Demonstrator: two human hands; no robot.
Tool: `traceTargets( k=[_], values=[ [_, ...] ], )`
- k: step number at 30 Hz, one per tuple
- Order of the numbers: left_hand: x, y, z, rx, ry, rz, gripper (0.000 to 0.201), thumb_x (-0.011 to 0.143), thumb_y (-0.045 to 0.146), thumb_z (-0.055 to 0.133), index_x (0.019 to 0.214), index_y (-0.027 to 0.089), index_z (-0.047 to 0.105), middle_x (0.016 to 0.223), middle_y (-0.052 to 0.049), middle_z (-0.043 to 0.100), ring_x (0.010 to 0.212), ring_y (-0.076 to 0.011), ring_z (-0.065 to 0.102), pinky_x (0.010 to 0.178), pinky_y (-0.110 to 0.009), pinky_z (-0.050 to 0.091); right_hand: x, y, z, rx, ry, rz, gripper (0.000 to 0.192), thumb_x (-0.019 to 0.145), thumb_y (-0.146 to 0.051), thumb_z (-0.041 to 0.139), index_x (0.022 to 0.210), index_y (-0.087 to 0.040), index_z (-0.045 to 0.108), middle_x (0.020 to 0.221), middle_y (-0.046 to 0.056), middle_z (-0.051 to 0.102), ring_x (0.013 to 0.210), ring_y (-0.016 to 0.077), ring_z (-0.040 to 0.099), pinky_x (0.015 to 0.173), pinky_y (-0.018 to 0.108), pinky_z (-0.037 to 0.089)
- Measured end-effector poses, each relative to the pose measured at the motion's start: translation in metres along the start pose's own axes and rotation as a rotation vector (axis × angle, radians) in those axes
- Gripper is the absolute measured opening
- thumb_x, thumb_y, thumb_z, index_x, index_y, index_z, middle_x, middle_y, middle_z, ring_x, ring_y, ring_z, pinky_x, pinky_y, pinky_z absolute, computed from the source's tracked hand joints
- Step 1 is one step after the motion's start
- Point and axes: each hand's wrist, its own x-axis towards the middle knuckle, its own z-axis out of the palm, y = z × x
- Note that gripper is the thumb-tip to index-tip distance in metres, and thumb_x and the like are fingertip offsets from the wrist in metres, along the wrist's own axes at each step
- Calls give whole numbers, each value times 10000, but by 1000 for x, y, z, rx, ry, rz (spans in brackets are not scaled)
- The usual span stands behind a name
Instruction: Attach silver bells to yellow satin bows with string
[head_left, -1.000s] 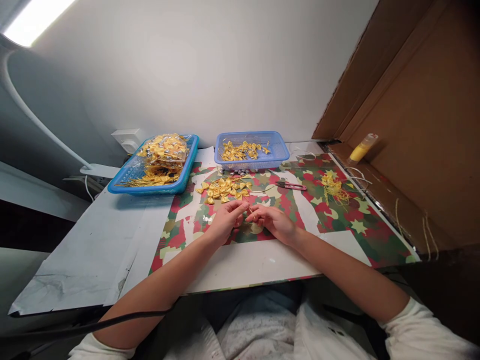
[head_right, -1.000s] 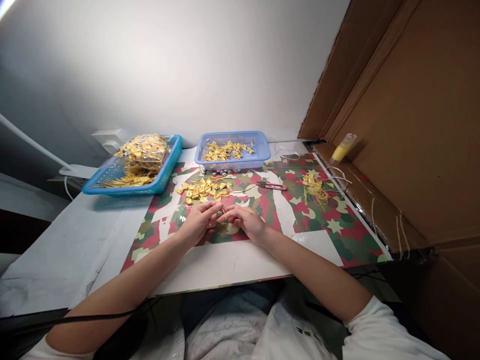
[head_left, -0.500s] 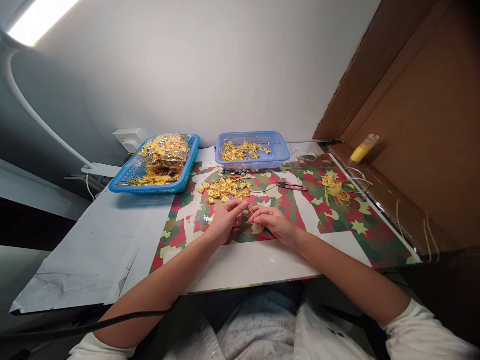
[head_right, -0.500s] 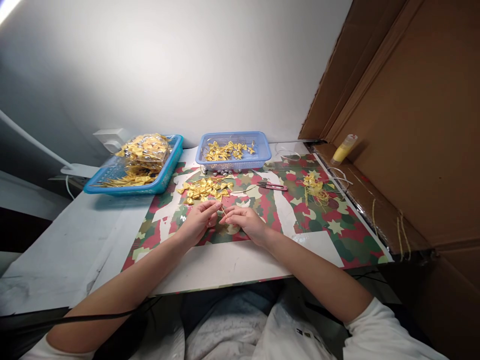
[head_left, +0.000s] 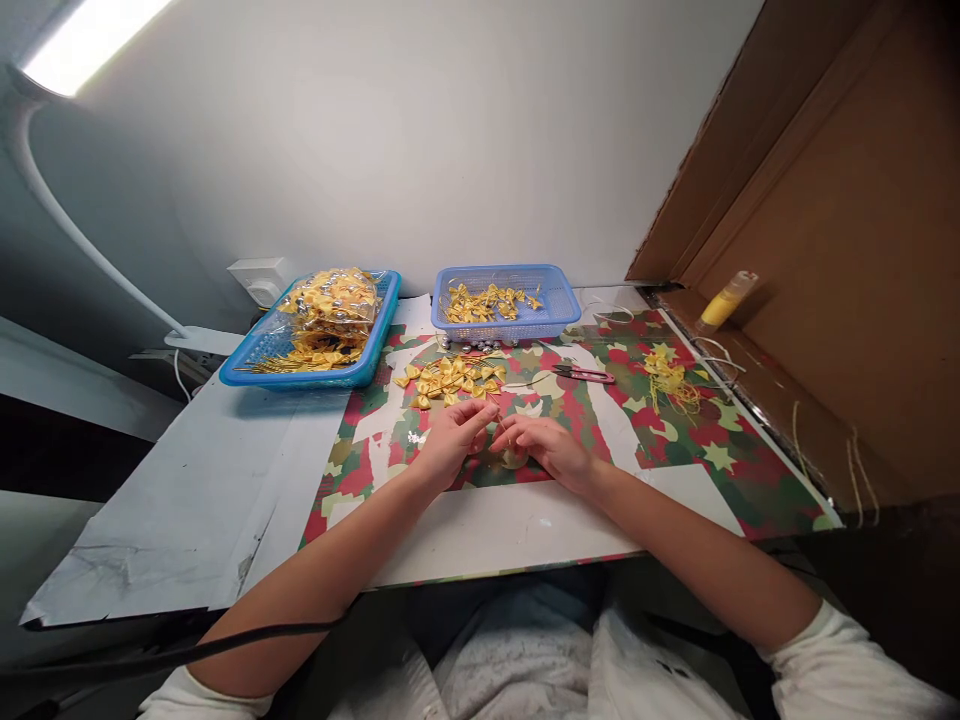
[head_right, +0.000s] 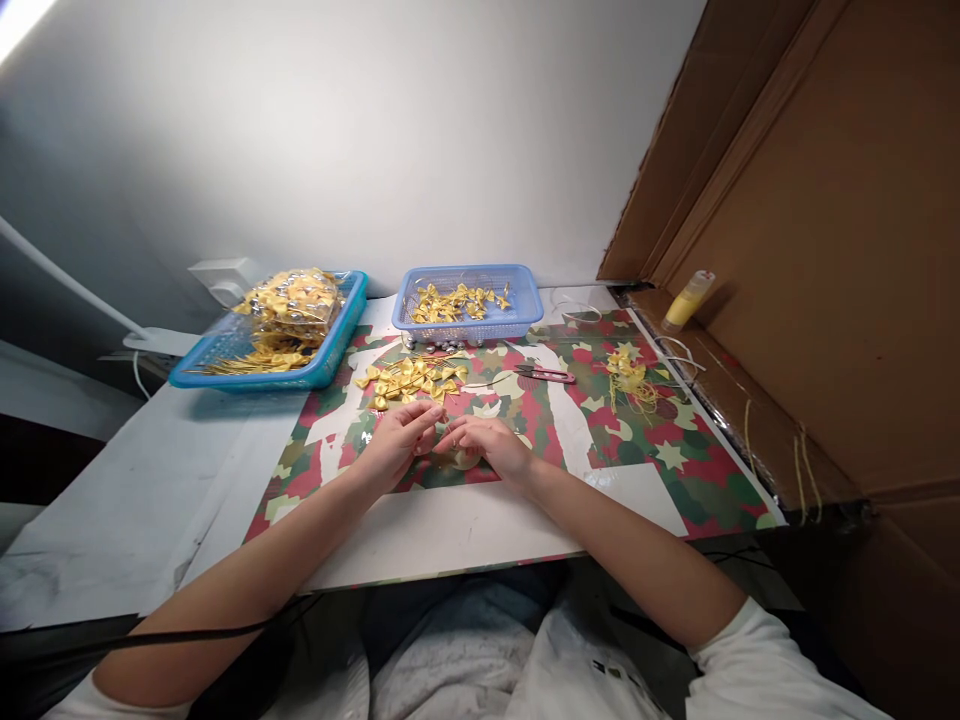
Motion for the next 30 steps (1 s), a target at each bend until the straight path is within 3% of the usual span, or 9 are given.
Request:
traceTargets(
  k=[5, 10, 16, 20, 25, 30],
  values=[
    [0, 0, 0, 5, -13, -7, 437, 610, 534, 786, 699, 153, 592, 407, 85, 390, 401, -44, 287, 432, -189, 205, 0, 0, 0, 26, -35, -21, 270, 674, -310, 540, 681, -157, 763, 897, 61, 603, 652, 111, 460, 571, 262, 335],
    [0, 0, 1, -8, 1, -7, 433, 594, 525, 799, 686, 155, 595, 427, 83, 390, 405, -42, 282, 422, -193, 199, 1, 2, 0, -23, -10, -35, 200, 651, -302, 596, 588, -169, 731, 801, 23, 548, 582, 85, 429, 558, 259, 332],
    [0, 1, 1, -20, -6, 27, 437, 602, 532, 792, 691, 141, 618, 501, 61, 446, 416, -30, 293, 417, -189, 184, 1, 0, 2, -46, 3, -58, 197, 621, -279, 571, 498, -172, 682, 739, 42, 548, 645, 117, 426, 560, 253, 330],
    [1, 1, 1, -51, 6, 59, 449, 589, 533, 801, 698, 134, 624, 567, 39, 514, 422, -19, 311, 417, -182, 190, 0, -1, 3, -56, 10, -53, 192, 609, -279, 569, 493, -170, 675, 810, 47, 545, 626, 106, 416, 549, 257, 331],
    [4, 6, -4, -116, 106, 82, 454, 562, 531, 813, 687, 142, 614, 475, 78, 407, 401, -21, 282, 410, -178, 186, -4, 0, 6, -155, -53, -97, 193, 665, -250, 565, 540, -182, 696, 869, 40, 556, 679, 114, 479, 634, 268, 385],
    [2, 12, -4, -102, 96, 80, 456, 539, 518, 824, 686, 141, 615, 602, 32, 554, 419, -17, 301, 405, -187, 213, -8, -1, 9, -77, -120, -24, 178, 674, -233, 560, 559, -170, 679, 831, 37, 590, 671, 110, 502, 620, 255, 404]
  ],
)
